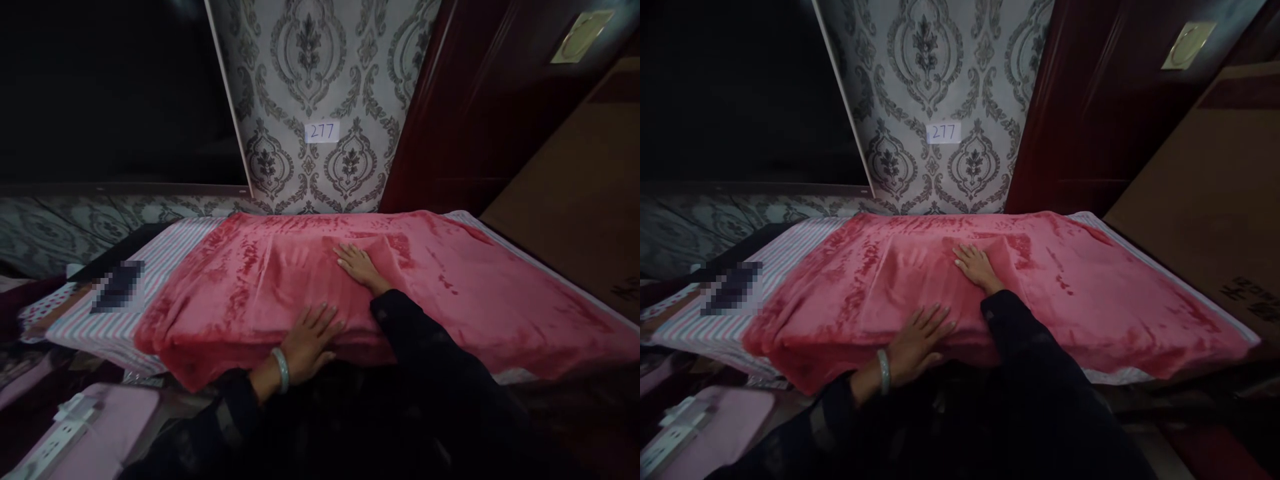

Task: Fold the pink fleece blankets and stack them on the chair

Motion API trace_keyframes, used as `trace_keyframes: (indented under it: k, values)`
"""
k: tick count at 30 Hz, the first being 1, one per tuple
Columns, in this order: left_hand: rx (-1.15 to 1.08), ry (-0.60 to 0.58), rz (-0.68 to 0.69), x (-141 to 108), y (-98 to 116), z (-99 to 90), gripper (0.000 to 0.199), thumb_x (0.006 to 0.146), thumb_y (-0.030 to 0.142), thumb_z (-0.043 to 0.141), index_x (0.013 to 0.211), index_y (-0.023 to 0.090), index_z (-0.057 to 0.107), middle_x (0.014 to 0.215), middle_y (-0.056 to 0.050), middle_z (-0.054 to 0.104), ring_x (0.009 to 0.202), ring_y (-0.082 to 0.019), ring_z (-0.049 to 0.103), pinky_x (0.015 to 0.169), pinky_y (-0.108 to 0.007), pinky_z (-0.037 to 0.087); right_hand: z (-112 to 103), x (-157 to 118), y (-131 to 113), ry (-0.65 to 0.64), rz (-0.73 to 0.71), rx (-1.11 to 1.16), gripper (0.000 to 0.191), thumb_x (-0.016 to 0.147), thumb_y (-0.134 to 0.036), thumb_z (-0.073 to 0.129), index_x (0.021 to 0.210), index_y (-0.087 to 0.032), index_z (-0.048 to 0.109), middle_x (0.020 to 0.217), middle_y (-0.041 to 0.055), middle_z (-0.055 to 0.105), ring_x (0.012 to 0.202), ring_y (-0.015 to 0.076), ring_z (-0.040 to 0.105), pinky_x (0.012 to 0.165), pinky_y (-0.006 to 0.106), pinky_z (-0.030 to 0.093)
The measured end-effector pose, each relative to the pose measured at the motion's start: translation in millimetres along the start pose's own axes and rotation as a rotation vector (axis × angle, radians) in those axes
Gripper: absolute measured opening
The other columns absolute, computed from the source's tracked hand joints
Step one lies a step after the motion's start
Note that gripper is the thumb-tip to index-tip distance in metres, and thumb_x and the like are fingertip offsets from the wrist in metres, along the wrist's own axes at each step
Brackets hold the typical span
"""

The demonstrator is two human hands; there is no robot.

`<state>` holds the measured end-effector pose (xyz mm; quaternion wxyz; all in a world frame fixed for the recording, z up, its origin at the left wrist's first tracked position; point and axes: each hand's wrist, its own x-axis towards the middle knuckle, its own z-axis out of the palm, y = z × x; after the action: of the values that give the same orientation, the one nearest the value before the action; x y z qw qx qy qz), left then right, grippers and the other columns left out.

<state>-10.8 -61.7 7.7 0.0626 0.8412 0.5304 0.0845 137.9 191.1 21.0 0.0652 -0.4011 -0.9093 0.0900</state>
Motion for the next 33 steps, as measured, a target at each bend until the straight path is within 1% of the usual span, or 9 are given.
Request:
trace_keyframes:
  k: [3, 6, 8, 10, 13, 15, 19, 28, 33]
  values:
    - [-0.088, -0.029, 0.051, -10.6, 2.1, -17.2, 0.059, 0.1, 0.033, 0.051, 0.156, 0.028, 0.036, 0.165, -0.01, 0.032, 0.154, -0.026, 0.026, 0.124, -0.054, 0.025, -4.7, 0.8, -0.9, -0.019, 0.014, -0.001, 0.058, 0.106, -0.046, 0.022, 0.161, -0.031, 0.028, 0.17, 0.0008, 0.018, 0.156, 0.028, 0.014, 0.124, 0.056, 0.018]
    - [-0.113, 0.065, 0.028, 7.3, -10.3, -54.1, 0.051, 0.104, 0.034, 0.04, 0.154, 0.027, 0.04, 0.159, -0.009, 0.043, 0.15, -0.023, 0.035, 0.124, -0.05, 0.027, -15.8, -1.7, -9.5, -0.052, 0.037, 0.011, 0.059, 0.106, -0.049, 0.021, 0.162, -0.03, 0.027, 0.169, 0.0028, 0.02, 0.156, 0.0292, 0.015, 0.123, 0.059, 0.019]
    - [-0.034, 0.152, -0.076, 25.9, -27.8, -75.9, 0.053, 0.103, 0.038, 0.041, 0.155, 0.025, 0.04, 0.161, -0.011, 0.04, 0.152, -0.027, 0.03, 0.125, -0.056, 0.021, -21.3, -9.5, -20.2, -0.049, 0.019, 0.01, 0.061, 0.105, -0.053, 0.021, 0.162, -0.031, 0.026, 0.169, 0.0036, 0.019, 0.156, 0.0307, 0.014, 0.122, 0.061, 0.018]
    - [0.074, 0.162, -0.25, 40.3, -49.5, -85.5, 0.061, 0.101, 0.045, 0.044, 0.158, 0.024, 0.035, 0.164, -0.012, 0.033, 0.154, -0.033, 0.024, 0.124, -0.062, 0.014, -20.7, -23.4, -32.0, -0.036, -0.043, -0.003, 0.062, 0.105, -0.056, 0.023, 0.162, -0.033, 0.025, 0.17, 0.0032, 0.017, 0.156, 0.0319, 0.012, 0.122, 0.063, 0.017]
    - [0.157, 0.053, -0.488, 44.9, -79.8, -73.4, 0.071, 0.097, 0.056, 0.047, 0.16, 0.028, 0.031, 0.168, -0.011, 0.024, 0.155, -0.039, 0.016, 0.12, -0.07, 0.012, -8.9, -50.9, -43.8, -0.01, -0.118, -0.035, 0.061, 0.105, -0.057, 0.027, 0.161, -0.035, 0.028, 0.169, 0.004, 0.02, 0.156, 0.033, 0.013, 0.12, 0.064, 0.02]
    - [0.169, 0.007, -0.552, 38.8, -93.2, -57.3, 0.072, 0.096, 0.061, 0.044, 0.16, 0.031, 0.03, 0.169, -0.009, 0.02, 0.156, -0.04, 0.012, 0.118, -0.072, 0.016, 1.3, -68.7, -45.2, 0.023, -0.108, -0.05, 0.059, 0.105, -0.057, 0.027, 0.16, -0.036, 0.03, 0.169, 0.0044, 0.022, 0.155, 0.033, 0.018, 0.119, 0.064, 0.023]
    - [0.166, 0.027, -0.549, 26.2, -101.3, -39.7, 0.07, 0.098, 0.062, 0.039, 0.16, 0.031, 0.029, 0.17, -0.007, 0.016, 0.157, -0.036, 0.01, 0.118, -0.067, 0.025, 15.5, -98.0, -39.6, 0.096, -0.098, -0.079, 0.056, 0.106, -0.053, 0.029, 0.158, -0.035, 0.035, 0.167, 0.0031, 0.029, 0.153, 0.0315, 0.025, 0.12, 0.058, 0.025]
    - [0.164, 0.037, -0.556, 25.8, -94.7, -48.7, 0.069, 0.098, 0.06, 0.041, 0.159, 0.029, 0.032, 0.169, -0.006, 0.02, 0.156, -0.033, 0.014, 0.118, -0.062, 0.03, 48.8, -176.1, -39.6, 0.268, -0.131, -0.097, 0.056, 0.104, -0.046, 0.041, 0.158, -0.035, 0.035, 0.165, 0.0014, 0.032, 0.154, 0.0287, 0.022, 0.122, 0.056, 0.024]
    - [0.162, 0.072, -0.527, 16.7, -97.6, -45.6, 0.064, 0.1, 0.052, 0.038, 0.158, 0.025, 0.035, 0.169, -0.008, 0.022, 0.156, -0.032, 0.016, 0.118, -0.061, 0.032, 53.7, -207.7, -34.2, 0.298, -0.145, -0.003, 0.055, 0.103, -0.039, 0.041, 0.158, -0.035, 0.036, 0.163, 0.0015, 0.037, 0.152, 0.0259, 0.028, 0.12, 0.055, 0.032]
